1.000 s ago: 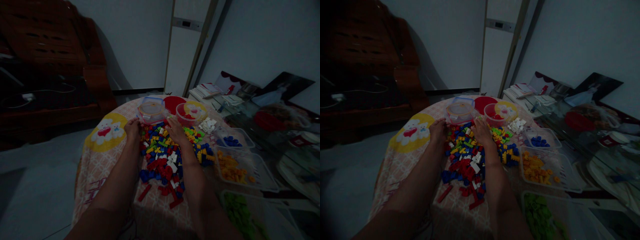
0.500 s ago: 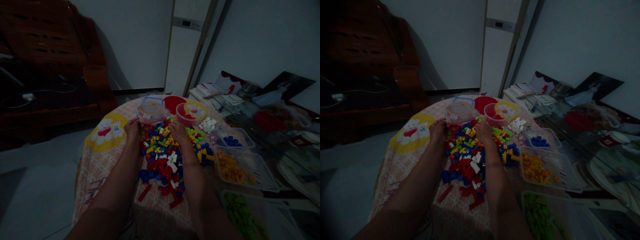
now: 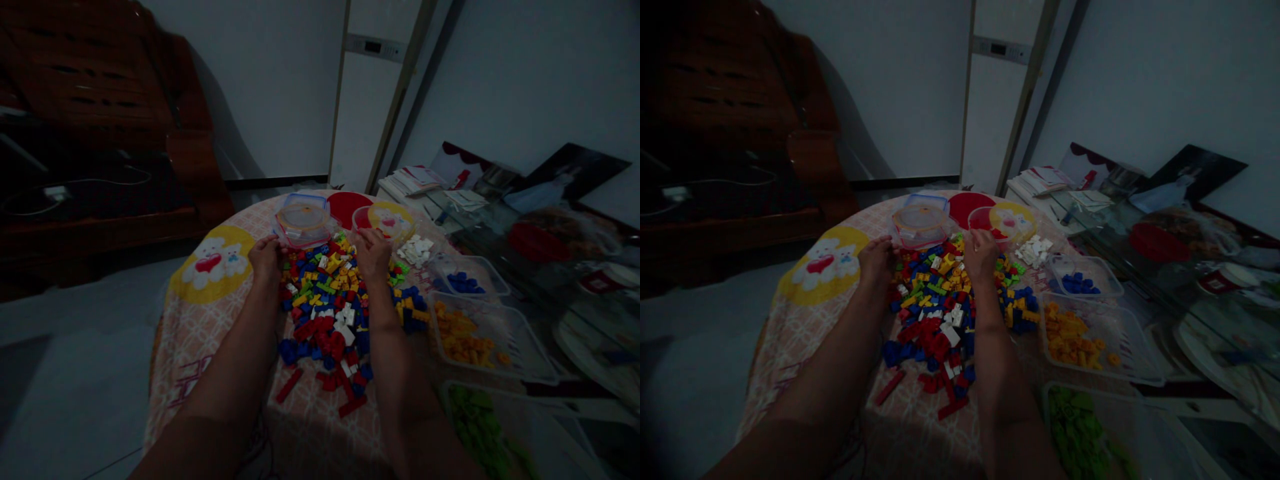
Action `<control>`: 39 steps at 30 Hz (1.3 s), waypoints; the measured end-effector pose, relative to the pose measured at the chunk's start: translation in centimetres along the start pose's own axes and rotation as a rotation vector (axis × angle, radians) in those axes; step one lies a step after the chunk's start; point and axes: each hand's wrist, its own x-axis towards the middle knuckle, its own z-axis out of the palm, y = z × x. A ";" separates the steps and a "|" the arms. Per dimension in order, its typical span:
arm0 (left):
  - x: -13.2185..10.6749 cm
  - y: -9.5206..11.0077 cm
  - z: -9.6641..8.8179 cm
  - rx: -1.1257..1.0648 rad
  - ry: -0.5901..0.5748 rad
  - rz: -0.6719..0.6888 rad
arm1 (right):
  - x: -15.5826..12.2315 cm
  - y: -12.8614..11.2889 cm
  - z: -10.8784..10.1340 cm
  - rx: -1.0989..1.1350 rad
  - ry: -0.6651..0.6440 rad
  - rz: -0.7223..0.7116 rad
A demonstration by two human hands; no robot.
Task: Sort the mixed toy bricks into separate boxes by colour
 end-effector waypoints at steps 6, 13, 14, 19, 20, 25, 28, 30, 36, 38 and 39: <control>0.2 -0.1 -0.1 0.002 0.010 -0.006 | 0.6 1.1 -0.8 0.025 0.110 0.080; 0.1 0.0 0.0 -0.004 0.016 -0.012 | -0.1 -0.7 -0.7 0.008 -0.313 0.002; 0.1 0.0 0.0 -0.006 0.013 -0.009 | -0.3 -0.9 -0.3 0.006 -0.381 -0.017; -0.1 0.0 -0.1 0.001 0.001 -0.015 | -1.0 -1.5 1.1 -0.004 -0.574 -0.079; -0.1 0.0 -0.1 0.003 0.002 -0.014 | -1.0 -1.5 1.2 -0.011 -0.584 -0.081; 0.1 -0.1 -0.2 0.011 0.000 0.002 | -0.9 -1.9 0.6 -0.044 -0.602 -0.049; 0.1 0.0 -0.2 0.009 -0.012 -0.005 | -0.9 -2.2 0.2 -0.051 -0.596 -0.024; 0.0 0.0 -0.1 0.002 -0.006 -0.008 | -0.9 -2.2 0.1 -0.043 -0.582 -0.007; 0.1 -0.1 0.0 -0.002 0.004 0.006 | -0.7 -1.5 0.4 -0.107 -0.518 -0.077; 0.1 -0.1 -0.1 0.004 -0.001 0.003 | -0.7 -1.2 0.6 -0.128 -0.559 -0.148; 0.1 -0.1 -0.1 0.004 -0.004 0.001 | -0.7 -1.1 0.8 -0.141 -0.586 -0.174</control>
